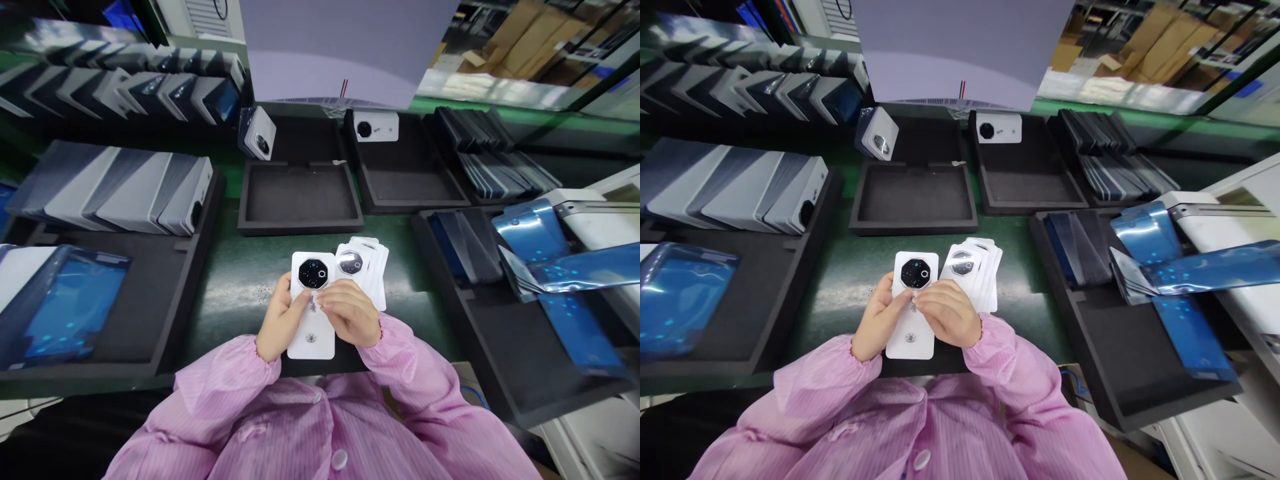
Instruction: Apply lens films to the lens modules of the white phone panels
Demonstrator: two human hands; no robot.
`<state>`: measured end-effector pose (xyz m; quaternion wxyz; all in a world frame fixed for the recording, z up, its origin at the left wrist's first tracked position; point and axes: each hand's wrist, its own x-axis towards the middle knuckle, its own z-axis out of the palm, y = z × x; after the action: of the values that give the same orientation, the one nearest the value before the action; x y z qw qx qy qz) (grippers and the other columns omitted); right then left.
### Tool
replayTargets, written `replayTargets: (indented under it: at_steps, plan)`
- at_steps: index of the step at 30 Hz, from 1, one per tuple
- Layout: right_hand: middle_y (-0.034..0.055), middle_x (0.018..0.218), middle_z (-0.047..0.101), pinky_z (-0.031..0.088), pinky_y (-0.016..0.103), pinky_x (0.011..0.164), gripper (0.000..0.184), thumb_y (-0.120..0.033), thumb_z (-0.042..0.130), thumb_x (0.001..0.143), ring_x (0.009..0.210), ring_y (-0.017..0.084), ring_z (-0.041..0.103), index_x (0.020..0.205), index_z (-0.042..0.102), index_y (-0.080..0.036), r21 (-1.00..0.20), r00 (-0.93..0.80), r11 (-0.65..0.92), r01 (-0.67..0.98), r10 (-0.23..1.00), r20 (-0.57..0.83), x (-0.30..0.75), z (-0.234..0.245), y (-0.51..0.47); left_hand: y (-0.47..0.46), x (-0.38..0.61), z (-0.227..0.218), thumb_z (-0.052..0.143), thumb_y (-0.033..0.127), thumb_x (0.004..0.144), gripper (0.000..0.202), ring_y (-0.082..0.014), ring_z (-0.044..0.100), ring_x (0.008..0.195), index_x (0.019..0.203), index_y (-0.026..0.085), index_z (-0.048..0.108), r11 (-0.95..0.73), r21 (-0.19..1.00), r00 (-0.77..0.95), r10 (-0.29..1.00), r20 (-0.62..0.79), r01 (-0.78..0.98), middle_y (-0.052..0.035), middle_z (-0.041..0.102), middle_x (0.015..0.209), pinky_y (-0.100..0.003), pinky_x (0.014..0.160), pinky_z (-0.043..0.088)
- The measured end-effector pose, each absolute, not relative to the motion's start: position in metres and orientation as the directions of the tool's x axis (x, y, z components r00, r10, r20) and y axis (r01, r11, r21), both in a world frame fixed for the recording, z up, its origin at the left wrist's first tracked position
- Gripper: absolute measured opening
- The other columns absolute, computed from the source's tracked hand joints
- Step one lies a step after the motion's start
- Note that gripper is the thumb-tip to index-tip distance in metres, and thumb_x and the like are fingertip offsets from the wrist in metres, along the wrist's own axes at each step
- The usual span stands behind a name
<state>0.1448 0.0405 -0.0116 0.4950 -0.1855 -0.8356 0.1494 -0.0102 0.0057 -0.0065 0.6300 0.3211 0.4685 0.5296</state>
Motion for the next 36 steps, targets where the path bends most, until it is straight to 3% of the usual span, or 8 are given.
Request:
replayTargets:
  at_steps: [10,22,36]
  plan:
    - [0.0084,0.089,0.074,0.056,0.040,0.080,0.031,-0.002,0.057,0.081,0.090,0.020,0.071,0.108,0.057,-0.018,-0.426,-0.431,0.888,0.174,0.457,0.778,0.1445,-0.0101,0.0399,0.0048,-0.0105,-0.0080,0.064,0.037,0.083,0.036,-0.0185,0.063,0.096,0.111,0.021,0.049,0.229,0.908,-0.005,0.969,-0.246,-0.351,-0.0045,0.066,0.106,-0.026,0.071,0.048]
    - [0.0071,0.090,0.074,0.056,0.041,0.080,0.031,-0.004,0.057,0.082,0.089,0.021,0.071,0.108,0.057,-0.020,-0.437,-0.444,0.881,0.181,0.470,0.763,0.1462,-0.0099,0.0398,0.0058,-0.0111,0.0006,0.067,0.036,0.081,0.036,-0.0126,0.062,0.067,0.108,0.020,0.049,0.262,0.890,0.025,0.962,-0.273,-0.374,-0.0004,0.067,0.085,-0.022,0.058,0.048]
    - [0.0067,0.089,0.074,0.056,0.041,0.080,0.028,-0.004,0.056,0.083,0.088,0.020,0.072,0.105,0.057,-0.021,-0.426,-0.451,0.883,0.197,0.467,0.761,0.1468,-0.0082,0.0394,0.0028,-0.0115,-0.0021,0.065,0.034,0.083,0.034,-0.0103,0.060,0.063,0.110,0.021,0.049,0.250,0.892,0.028,0.966,-0.259,-0.376,0.0009,0.066,0.082,-0.020,0.057,0.049]
